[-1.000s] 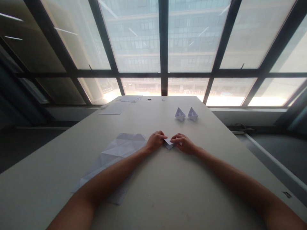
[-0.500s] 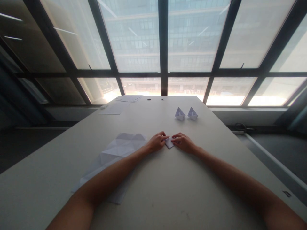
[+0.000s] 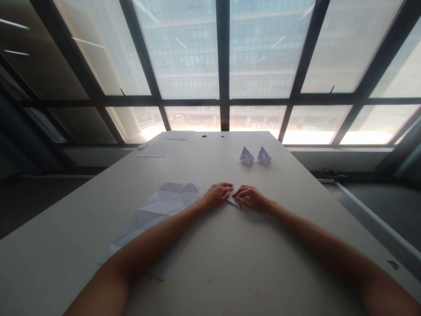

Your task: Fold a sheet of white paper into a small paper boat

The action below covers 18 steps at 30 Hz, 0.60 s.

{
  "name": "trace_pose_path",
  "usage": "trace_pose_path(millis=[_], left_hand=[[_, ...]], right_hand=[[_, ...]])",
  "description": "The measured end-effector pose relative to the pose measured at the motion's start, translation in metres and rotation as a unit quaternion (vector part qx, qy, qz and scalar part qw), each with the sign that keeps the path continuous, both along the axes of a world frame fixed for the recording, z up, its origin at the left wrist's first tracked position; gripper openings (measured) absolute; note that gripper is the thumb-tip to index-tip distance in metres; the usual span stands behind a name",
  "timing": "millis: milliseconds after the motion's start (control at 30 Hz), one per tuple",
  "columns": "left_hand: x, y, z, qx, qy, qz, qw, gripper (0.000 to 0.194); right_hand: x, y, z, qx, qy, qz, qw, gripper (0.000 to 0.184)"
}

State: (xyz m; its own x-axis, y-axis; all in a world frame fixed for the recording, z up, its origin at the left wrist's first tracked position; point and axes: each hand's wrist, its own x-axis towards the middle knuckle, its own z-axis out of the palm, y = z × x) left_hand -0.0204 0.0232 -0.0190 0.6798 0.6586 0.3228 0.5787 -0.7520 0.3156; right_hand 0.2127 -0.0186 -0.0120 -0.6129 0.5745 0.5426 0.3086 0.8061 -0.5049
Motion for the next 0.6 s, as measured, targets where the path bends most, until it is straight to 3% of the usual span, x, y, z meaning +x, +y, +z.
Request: trace_pose_path(millis=[100,233,400,600], left_hand=[[0.0005,-0.0024,-0.0001,-0.014,0.048,0.001,0.999,0.045],[0.0005,-0.0058,0.0008,-0.032,0.104,-0.009,0.994,0.055],[-0.0007,-0.0043,-0.0017,-0.035,0.123,-0.011,0.992,0.069],[-0.0025,-0.0022,-0.0010,-0.041,0.144,-0.013,0.989,0.073]], right_hand=[[-0.0013,-0.0028,0.0018,-0.026,0.000,0.008,1.000,0.022],[-0.0049,-0.0018,0.0014,-0.012,-0.027,-0.052,0.998,0.027],[-0.0083,0.0023,-0.0011,0.015,-0.152,-0.091,0.984,0.039],[-0.0062,0.0066,-0.0063,-0.040,-0.220,-0.154,0.962,0.051]])
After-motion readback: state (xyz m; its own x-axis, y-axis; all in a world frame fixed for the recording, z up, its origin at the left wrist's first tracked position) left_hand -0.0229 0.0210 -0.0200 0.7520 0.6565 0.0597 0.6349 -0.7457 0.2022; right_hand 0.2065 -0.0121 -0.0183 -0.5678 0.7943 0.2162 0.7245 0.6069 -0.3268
